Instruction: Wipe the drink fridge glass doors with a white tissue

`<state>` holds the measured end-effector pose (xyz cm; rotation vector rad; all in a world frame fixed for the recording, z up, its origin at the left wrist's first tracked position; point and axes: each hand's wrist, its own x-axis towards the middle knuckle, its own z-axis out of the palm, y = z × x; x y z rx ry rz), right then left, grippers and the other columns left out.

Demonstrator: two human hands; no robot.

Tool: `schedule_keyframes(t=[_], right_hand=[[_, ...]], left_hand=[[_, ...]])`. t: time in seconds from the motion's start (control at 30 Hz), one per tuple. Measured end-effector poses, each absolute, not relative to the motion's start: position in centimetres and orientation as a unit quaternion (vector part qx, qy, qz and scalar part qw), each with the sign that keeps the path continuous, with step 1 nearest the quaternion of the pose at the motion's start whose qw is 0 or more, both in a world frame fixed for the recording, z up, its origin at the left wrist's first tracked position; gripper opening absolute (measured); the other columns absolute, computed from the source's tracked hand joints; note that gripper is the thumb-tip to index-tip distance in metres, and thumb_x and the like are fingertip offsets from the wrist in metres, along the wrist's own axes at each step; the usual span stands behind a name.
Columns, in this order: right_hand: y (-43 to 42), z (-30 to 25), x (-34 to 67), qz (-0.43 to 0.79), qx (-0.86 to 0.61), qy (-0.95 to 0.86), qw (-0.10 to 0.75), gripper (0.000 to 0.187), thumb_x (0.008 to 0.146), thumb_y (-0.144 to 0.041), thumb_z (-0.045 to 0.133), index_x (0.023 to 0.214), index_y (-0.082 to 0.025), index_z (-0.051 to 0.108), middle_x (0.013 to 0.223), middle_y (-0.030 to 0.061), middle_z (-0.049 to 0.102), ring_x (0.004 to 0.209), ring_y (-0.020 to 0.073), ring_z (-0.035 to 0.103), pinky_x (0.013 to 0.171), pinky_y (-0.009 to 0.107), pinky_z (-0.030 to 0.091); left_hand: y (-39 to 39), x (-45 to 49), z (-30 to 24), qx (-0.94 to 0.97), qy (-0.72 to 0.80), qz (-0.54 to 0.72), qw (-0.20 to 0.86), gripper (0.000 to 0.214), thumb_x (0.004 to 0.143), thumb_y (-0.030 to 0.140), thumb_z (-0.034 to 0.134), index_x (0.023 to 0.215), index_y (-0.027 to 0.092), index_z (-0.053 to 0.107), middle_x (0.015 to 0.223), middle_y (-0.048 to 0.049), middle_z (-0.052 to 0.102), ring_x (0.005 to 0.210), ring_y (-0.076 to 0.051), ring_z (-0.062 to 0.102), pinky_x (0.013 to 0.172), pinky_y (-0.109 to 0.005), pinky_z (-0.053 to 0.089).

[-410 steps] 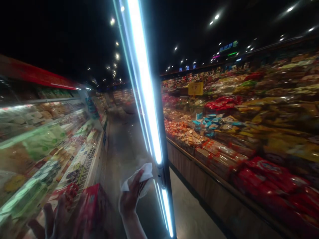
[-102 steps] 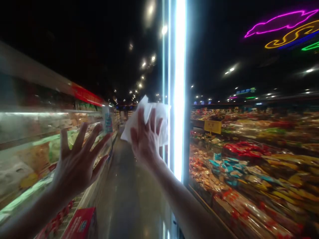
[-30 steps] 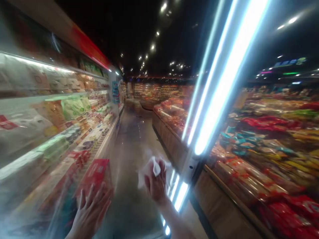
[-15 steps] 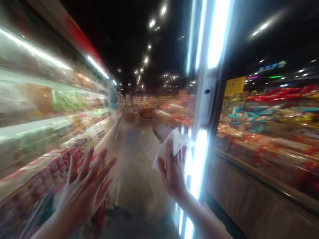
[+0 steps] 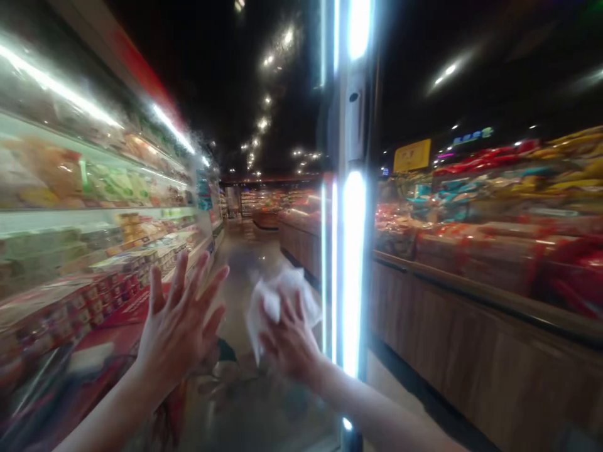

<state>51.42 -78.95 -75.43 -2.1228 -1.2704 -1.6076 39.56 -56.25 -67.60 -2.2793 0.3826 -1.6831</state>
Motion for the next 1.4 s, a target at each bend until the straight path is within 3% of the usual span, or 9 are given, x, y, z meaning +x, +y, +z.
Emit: schedule_keyframes(t=[0.1,0.23,0.33,0.5,0.73,0.93,1.17,1.3,1.4], right_hand=[[-78.1,-76.3,50.6,-0.521,-0.692,-0.497,0.059,0.028,0.104,-0.034,0.047,0.103,-0.028,0.075,0.156,0.0027,0.055,0.145,0.0304,0.05,0.127,0.065,0.027],[-77.2,-65.3,51.4,-0.583,-0.709,-0.369,0.143,0.051,0.105,-0.035,0.041,0.155,-0.021,0.044,0.171,0.0134,0.028,0.161,0.0347,0.015,0.126,0.072,0.019],[-74.9,-63.4,50.5,-0.572,-0.704,-0.405,0.12,0.067,0.106,-0.036,0.04,0.166,-0.018,0.017,0.168,0.0155,0.034,0.161,0.0342,0.016,0.127,0.073,0.01],[-72.1,-68.5,48.3,-0.464,-0.644,-0.607,-0.014,0.047,0.106,-0.037,0.047,0.153,-0.029,0.05,0.162,0.0017,0.047,0.141,0.0259,0.053,0.132,0.058,0.017],[-68.9,-58.0,47.1,-0.595,-0.67,-0.438,0.063,0.065,0.106,-0.037,0.047,0.165,-0.02,0.026,0.171,0.0167,0.024,0.161,0.0419,0.007,0.124,0.077,0.01],[-65.0,-64.2,45.1,-0.449,-0.571,-0.682,-0.091,0.035,0.104,-0.031,0.051,0.137,-0.029,0.064,0.166,-0.0058,0.039,0.154,0.0215,0.037,0.135,0.053,0.008],[-61.7,-56.1,43.3,-0.574,-0.646,-0.502,0.027,0.065,0.107,-0.036,0.044,0.163,-0.012,0.025,0.173,0.0134,0.018,0.162,0.0305,0.004,0.131,0.064,0.002],[-60.8,-60.6,43.1,-0.477,-0.549,-0.673,-0.137,0.049,0.102,-0.037,0.055,0.148,-0.022,0.053,0.17,-0.0002,0.033,0.16,0.0208,0.022,0.135,0.05,0.002],[-62.0,-56.7,44.7,-0.529,-0.567,-0.626,-0.079,0.039,0.104,-0.039,0.053,0.139,-0.023,0.062,0.168,0.0006,0.037,0.158,0.0232,0.028,0.134,0.051,0.008]], left_hand=[[-54.7,38.8,-67.6,-0.786,0.147,-0.579,0.16,0.069,0.096,0.043,0.059,0.159,0.029,0.035,0.169,-0.0048,0.031,0.162,-0.026,0.005,0.133,-0.055,-0.002],[-52.9,37.8,-67.0,-0.782,0.138,-0.58,0.182,0.072,0.096,0.044,0.058,0.16,0.028,0.031,0.17,-0.0058,0.031,0.162,-0.026,0.003,0.133,-0.056,-0.002],[-52.1,37.3,-66.7,-0.782,0.124,-0.58,0.191,0.075,0.096,0.045,0.056,0.162,0.023,0.027,0.17,-0.0077,0.029,0.162,-0.026,0.001,0.133,-0.053,-0.001],[-48.7,35.2,-66.7,-0.789,0.098,-0.573,0.196,0.079,0.097,0.045,0.054,0.164,0.026,0.017,0.173,-0.007,0.019,0.162,-0.026,-0.005,0.133,-0.055,-0.003],[-42.0,30.8,-65.8,-0.801,0.04,-0.562,0.205,0.082,0.098,0.038,0.055,0.165,0.027,0.009,0.175,-0.0101,0.006,0.161,-0.032,-0.005,0.131,-0.064,0.007],[-39.2,29.3,-66.7,-0.801,0.039,-0.566,0.192,0.088,0.096,0.036,0.059,0.165,0.032,0.004,0.174,-0.008,0.008,0.16,-0.031,-0.004,0.131,-0.065,0.007],[-36.4,27.5,-66.1,-0.789,0.004,-0.586,0.183,0.084,0.098,0.034,0.057,0.165,0.031,0.007,0.174,-0.0101,0.009,0.161,-0.033,0.003,0.131,-0.064,0.011],[-35.2,27.1,-66.6,-0.781,0.018,-0.598,0.182,0.083,0.098,0.034,0.057,0.165,0.033,0.008,0.174,-0.0086,0.012,0.162,-0.032,0.005,0.131,-0.064,0.01],[-34.0,26.8,-66.6,-0.777,0.023,-0.607,0.165,0.081,0.098,0.038,0.056,0.164,0.035,0.009,0.174,-0.0059,0.013,0.162,-0.032,0.005,0.131,-0.063,0.008]])
